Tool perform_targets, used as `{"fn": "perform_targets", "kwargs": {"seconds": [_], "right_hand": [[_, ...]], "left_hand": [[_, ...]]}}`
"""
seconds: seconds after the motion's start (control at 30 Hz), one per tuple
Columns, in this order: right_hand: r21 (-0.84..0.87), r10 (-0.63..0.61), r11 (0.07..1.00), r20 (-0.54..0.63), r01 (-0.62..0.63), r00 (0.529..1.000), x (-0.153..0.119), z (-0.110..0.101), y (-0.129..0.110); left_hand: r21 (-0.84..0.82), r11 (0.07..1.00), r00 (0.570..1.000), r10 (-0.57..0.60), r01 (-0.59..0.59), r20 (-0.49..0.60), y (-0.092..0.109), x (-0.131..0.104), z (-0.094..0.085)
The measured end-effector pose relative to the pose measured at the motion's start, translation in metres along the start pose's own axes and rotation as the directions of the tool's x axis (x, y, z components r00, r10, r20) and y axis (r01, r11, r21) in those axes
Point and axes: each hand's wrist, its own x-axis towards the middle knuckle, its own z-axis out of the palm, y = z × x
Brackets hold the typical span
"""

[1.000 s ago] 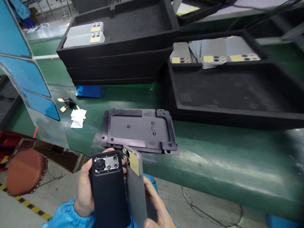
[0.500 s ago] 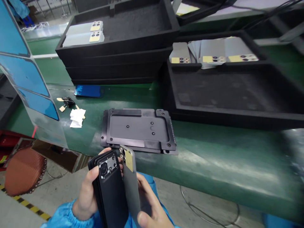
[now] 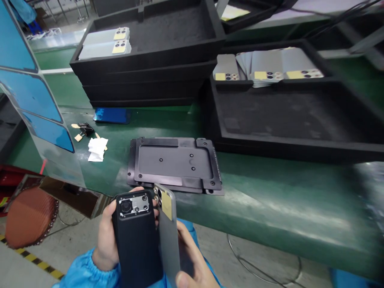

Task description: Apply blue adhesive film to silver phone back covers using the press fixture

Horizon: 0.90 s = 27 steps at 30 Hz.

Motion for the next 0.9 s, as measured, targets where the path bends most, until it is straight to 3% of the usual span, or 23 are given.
{"fn": "perform_targets", "kwargs": {"seconds": [0.17,0.37,0.47,0.53,0.7,0.77,0.9], "right_hand": [[0.04,-0.017,0.999,0.029,0.016,0.999,-0.003,0.001,0.0],[-0.004,-0.001,1.0,0.045,0.001,0.999,-0.004,0.001,-0.003],[-0.058,-0.056,0.997,0.047,0.059,0.997,-0.004,-0.002,0.006],[-0.182,-0.105,0.977,0.037,0.11,0.994,-0.003,-0.002,0.013],[-0.558,-0.195,0.812,0.014,0.169,0.981,0.004,0.008,0.022],[-0.581,-0.222,0.793,0.004,0.182,0.975,0.006,0.012,0.021],[-0.522,-0.2,0.842,-0.077,0.132,0.977,0.004,0.01,0.018]], "left_hand": [[-0.127,0.982,0.987,-0.128,0.14,0.098,0.003,0.003,-0.011],[-0.162,0.973,0.982,-0.146,0.165,0.122,0.004,0.007,-0.012],[-0.109,0.991,0.994,-0.075,0.083,0.08,0.002,0.006,-0.008],[-0.036,0.999,1.0,0.022,-0.022,0.009,-0.001,0.003,-0.005],[0.256,0.952,0.97,0.203,-0.165,-0.131,-0.012,-0.005,-0.002],[0.318,0.932,0.967,0.224,-0.174,-0.126,-0.015,-0.006,-0.003],[0.295,0.938,0.963,0.232,-0.184,-0.135,-0.014,-0.005,-0.001]]}}
